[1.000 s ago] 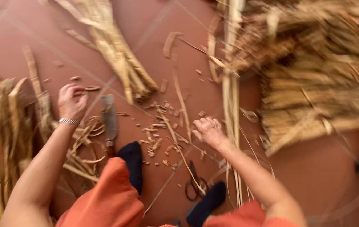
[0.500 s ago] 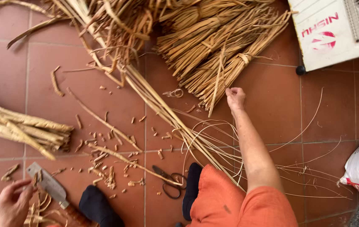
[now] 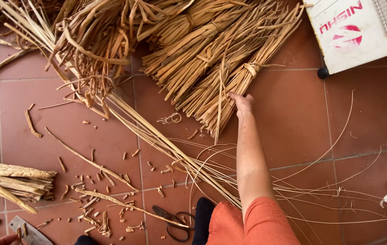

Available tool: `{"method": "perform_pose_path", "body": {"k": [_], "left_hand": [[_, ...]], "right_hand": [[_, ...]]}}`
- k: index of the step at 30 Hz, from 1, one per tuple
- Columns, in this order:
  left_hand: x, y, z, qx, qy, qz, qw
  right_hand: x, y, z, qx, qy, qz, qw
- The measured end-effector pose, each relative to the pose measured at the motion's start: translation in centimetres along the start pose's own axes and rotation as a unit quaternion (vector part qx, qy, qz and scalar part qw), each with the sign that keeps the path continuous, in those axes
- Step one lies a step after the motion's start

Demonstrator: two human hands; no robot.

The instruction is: The person sits on a tiled floor and uses scissors to trim the ends of bundles of dried plant stalks. They repeatedly cut, align, and set aside the trimmed bundles.

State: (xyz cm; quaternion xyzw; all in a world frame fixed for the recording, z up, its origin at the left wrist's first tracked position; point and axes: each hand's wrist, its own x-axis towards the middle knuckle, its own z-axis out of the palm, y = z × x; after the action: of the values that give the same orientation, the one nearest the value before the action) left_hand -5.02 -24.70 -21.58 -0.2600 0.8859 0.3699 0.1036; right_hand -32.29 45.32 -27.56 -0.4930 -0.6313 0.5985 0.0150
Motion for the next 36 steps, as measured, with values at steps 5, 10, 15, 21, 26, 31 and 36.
{"method": "perform_pose_path", "body": {"k": [5,10,15,21,26,31,36], "left_hand": [[-0.6,0.9,0.2,-0.006,0.0,0.044,0.999],[-1.7,1.8,0.0,0.008,0.034,0.093,0.995],[-3.9,2.4,-0.6,0.003,0.04,0.127,0.991],[-6.9,3.7,-2.2,-0.2,-0.018,0.107,0.974],[-9.8,4.2,-1.6,-0.196,0.005,0.114,0.974],[-10.5,2.0,-3.7,-0.224,0.025,0.049,0.973],[-8.6,-0.1,-4.4,-0.306,0.072,-0.031,0.949]], "right_hand": [[0.1,1.5,-4.8,0.004,0.007,-0.008,1.0],[-5.4,3.1,-12.8,0.149,-0.136,-0.17,0.965],[-14.0,4.8,-19.7,0.169,-0.227,-0.275,0.919],[-14.4,5.9,-12.5,-0.247,-0.169,-0.284,0.911],[-16.8,8.2,-8.4,-0.277,-0.101,-0.178,0.939],[-15.8,7.2,-7.1,-0.364,0.032,-0.182,0.913],[-12.2,4.4,-5.6,-0.301,0.011,-0.146,0.942]]}}
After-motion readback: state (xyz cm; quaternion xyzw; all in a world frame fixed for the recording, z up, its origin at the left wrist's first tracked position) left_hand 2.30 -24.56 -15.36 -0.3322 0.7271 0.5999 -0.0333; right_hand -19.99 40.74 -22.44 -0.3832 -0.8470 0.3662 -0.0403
